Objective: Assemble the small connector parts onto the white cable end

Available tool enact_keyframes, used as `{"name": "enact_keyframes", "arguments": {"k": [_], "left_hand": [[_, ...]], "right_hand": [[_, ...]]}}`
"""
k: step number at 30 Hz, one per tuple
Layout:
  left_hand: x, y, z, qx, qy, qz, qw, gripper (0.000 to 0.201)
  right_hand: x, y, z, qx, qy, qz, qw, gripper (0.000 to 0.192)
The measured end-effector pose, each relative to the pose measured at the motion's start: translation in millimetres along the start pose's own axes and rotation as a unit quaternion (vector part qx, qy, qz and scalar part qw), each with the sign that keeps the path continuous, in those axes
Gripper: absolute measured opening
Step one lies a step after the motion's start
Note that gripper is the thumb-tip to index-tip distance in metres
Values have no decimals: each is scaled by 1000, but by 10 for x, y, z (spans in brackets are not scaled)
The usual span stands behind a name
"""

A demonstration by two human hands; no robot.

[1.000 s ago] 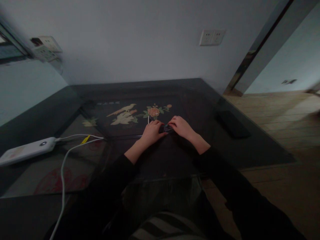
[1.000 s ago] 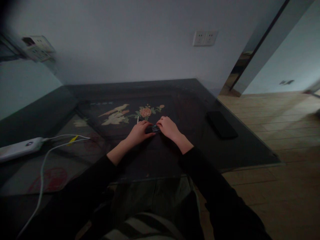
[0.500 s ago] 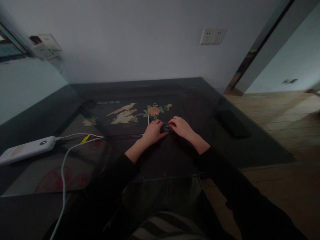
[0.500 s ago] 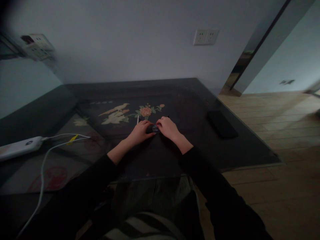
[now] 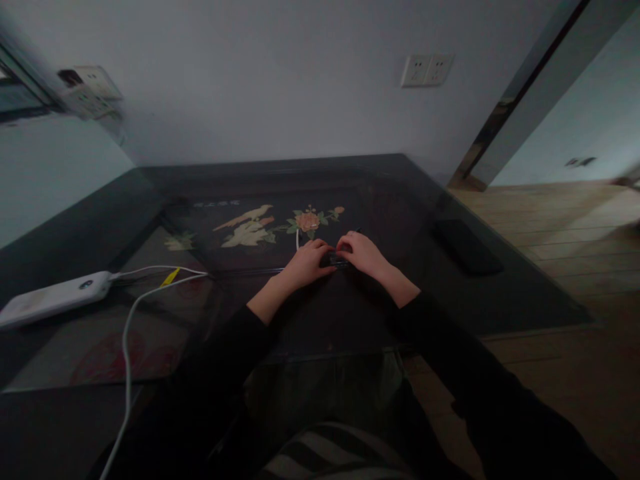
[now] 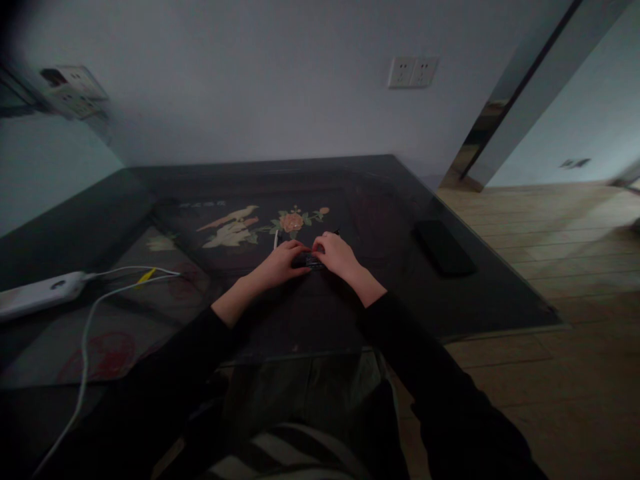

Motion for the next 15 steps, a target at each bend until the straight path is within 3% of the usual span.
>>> {"name": "enact_keyframes", "arguments": {"k": [15], "left_hand": [[16, -9, 25, -1, -9, 2, 1000, 38]], "right_hand": [[27, -10, 34, -4, 13, 6, 1000, 9]]}}
Point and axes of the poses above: each hand's wrist, its own y-axis towards the middle knuckle, its own x-axis out of the back of the hand, z = x × y, the point moved 10 cm from there along y, towards the middle knuckle, and after that the axes turned 1 degree about z, right-handed, at the moved point
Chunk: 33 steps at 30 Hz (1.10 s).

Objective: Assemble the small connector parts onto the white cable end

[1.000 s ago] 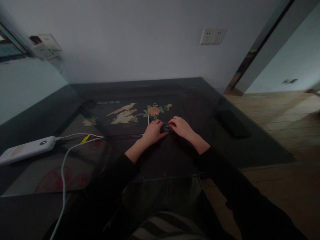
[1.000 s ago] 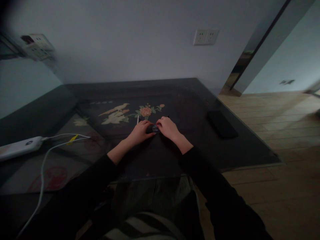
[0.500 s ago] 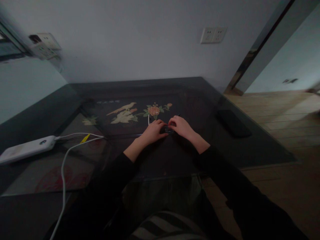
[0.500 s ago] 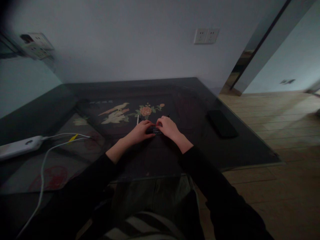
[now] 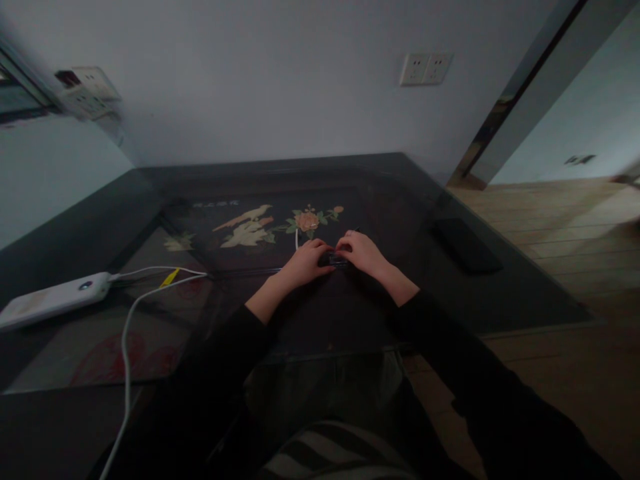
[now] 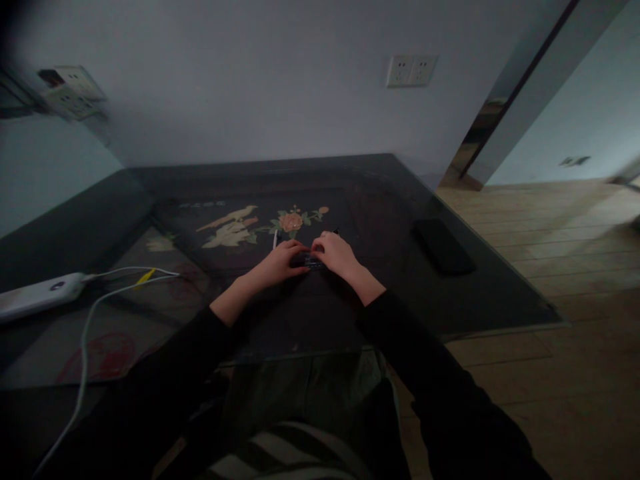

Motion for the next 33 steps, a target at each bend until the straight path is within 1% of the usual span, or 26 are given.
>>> {"name": "enact_keyframes", "arguments": {"k": [3, 6, 8, 10, 12, 15, 17, 19, 22, 25, 28, 31, 33], "left_hand": [[-2, 6, 44, 6, -12, -4, 1000, 41], [17, 22, 89, 10, -39, -18, 999, 51], [71, 32, 114, 17, -69, -40, 997, 54], [162, 35, 148, 34, -109, -77, 990, 47], [242, 35, 183, 53, -163, -112, 979, 36], [285, 44, 212, 66, -272, -137, 950, 26], [289, 48, 219, 69, -338, -148, 927, 24], [303, 38, 215, 69, -381, -163, 907, 25], [326, 15, 186, 64, -414, -179, 890, 25], [348, -5, 175, 64, -427, -193, 881, 23], [359, -23, 210, 75, -427, -212, 876, 21], [357, -34, 239, 84, -427, -224, 872, 22], [361, -43, 244, 88, -429, -230, 869, 22]], "right_hand": [[85, -3, 22, 7, 17, -26, 999, 11], [212, -3, 13, 11, 63, -68, 996, 10], [284, -2, -18, 8, 115, -95, 989, 7], [303, 4, -64, -6, 181, -102, 978, 7], [263, 11, -116, -30, 265, -88, 960, 11], [173, 2, -190, -78, 399, -66, 911, 22], [120, -12, -219, -105, 471, -59, 874, 28], [65, -23, -220, -123, 525, -48, 841, 32], [-17, -30, -165, -128, 575, -17, 808, 34], [-80, -40, -109, -129, 602, 10, 788, 34], [-111, -49, -84, -135, 617, 18, 775, 33], [-108, -45, -66, -131, 622, 16, 771, 32], [-93, -38, -61, -124, 620, 10, 775, 31]]}}
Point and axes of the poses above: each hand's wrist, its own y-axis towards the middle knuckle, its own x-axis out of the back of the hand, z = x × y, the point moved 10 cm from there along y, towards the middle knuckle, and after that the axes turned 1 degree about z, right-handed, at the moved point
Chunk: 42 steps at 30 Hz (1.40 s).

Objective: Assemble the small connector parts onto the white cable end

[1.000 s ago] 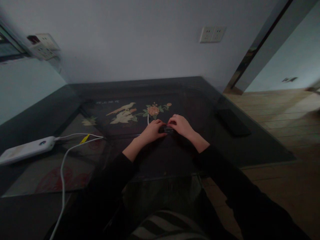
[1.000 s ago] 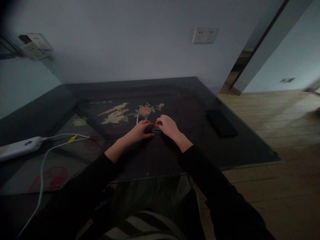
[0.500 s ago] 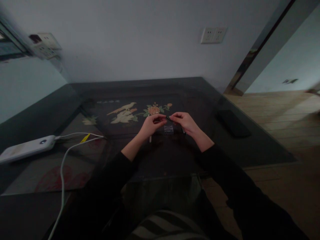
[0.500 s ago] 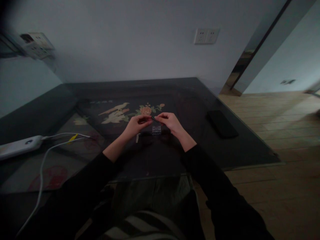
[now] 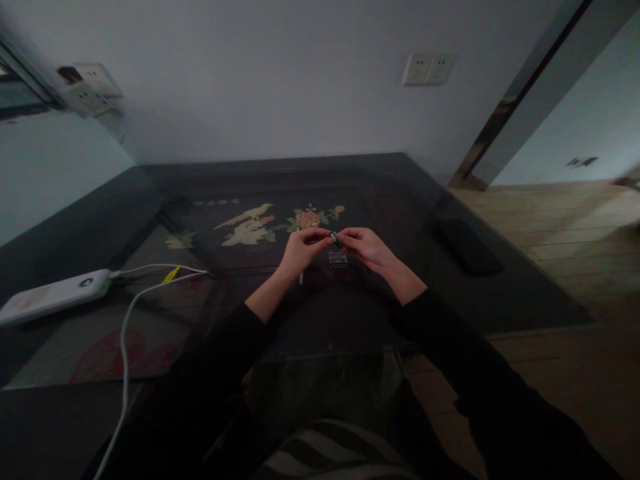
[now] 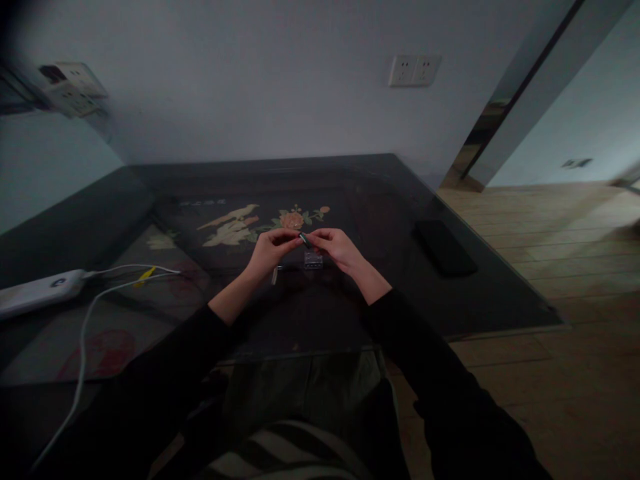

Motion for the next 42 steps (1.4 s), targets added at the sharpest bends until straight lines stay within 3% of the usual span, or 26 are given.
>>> {"name": "enact_keyframes", "arguments": {"k": [6, 14, 22, 29, 35, 42], "left_hand": [[-14, -2, -23, 7, -24, 6, 1000, 27], [-54, -6, 37, 32, -82, 19, 996, 26], [-20, 7, -69, -2, -55, 15, 998, 22], [-14, -13, -132, -59, 126, 20, 990, 13], [-150, -95, -232, -148, 326, 62, 932, 9], [-201, -129, -243, -166, 401, 75, 898, 9]], "right_hand": [[36, 19, 31, 30, -30, -14, 999, 29], [-26, -10, 36, 20, -28, 13, 999, 29], [18, 5, 60, 30, -52, 3, 998, 29], [155, -16, 257, 89, -183, -55, 977, 31], [69, 5, 228, 97, -313, -28, 944, 35], [8, -1, 209, 110, -360, -7, 927, 34]]}}
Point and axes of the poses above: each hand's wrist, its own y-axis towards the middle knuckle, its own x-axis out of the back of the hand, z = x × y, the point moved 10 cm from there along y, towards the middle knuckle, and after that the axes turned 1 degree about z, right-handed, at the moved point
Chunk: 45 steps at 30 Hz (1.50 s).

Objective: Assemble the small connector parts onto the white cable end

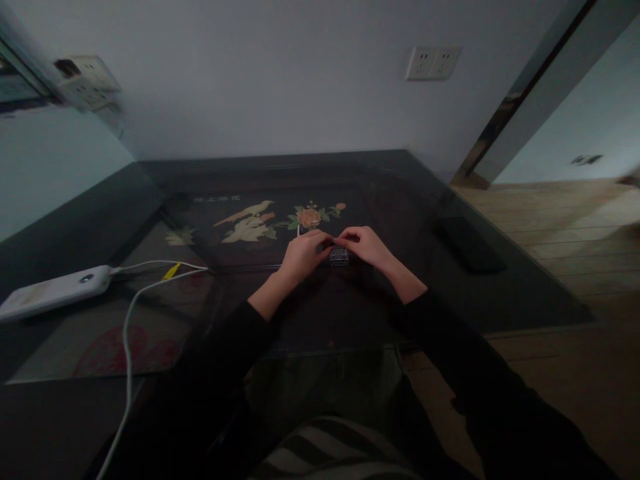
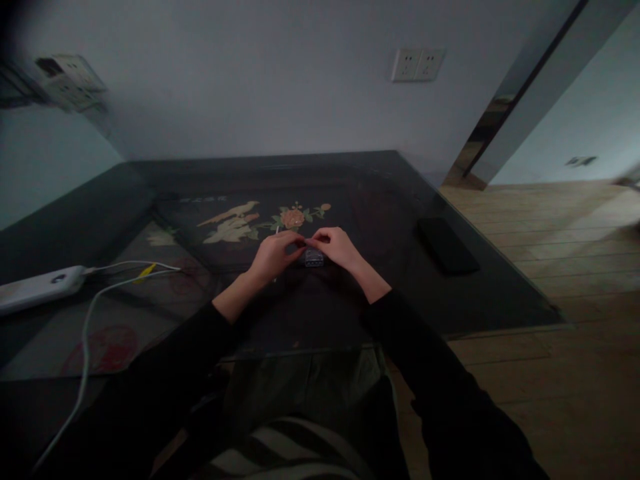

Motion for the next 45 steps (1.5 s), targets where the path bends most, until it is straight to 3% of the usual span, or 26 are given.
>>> {"name": "enact_keyframes", "arguments": {"k": [13, 22, 29, 35, 41, 45], "left_hand": [[-53, -5, -28, -31, 21, 19, 999, 27], [-81, -23, -137, -74, 19, 34, 997, 24], [-65, -16, -150, -58, -30, 29, 997, 24], [-29, 13, 43, -1, -65, -12, 998, 22], [-5, 3, 73, 3, -27, -20, 999, 10], [-8, -2, 52, -6, -6, -15, 1000, 8]], "right_hand": [[-36, 2, -91, -40, 56, 20, 997, 19], [-53, -14, -90, -52, 69, 32, 996, 26], [-21, -32, -110, -72, 68, 32, 995, 30], [90, -33, -195, -95, 88, -4, 992, 19], [124, -61, -227, -118, 102, -14, 988, 14], [129, -47, -178, -98, 78, -11, 992, 11]]}}
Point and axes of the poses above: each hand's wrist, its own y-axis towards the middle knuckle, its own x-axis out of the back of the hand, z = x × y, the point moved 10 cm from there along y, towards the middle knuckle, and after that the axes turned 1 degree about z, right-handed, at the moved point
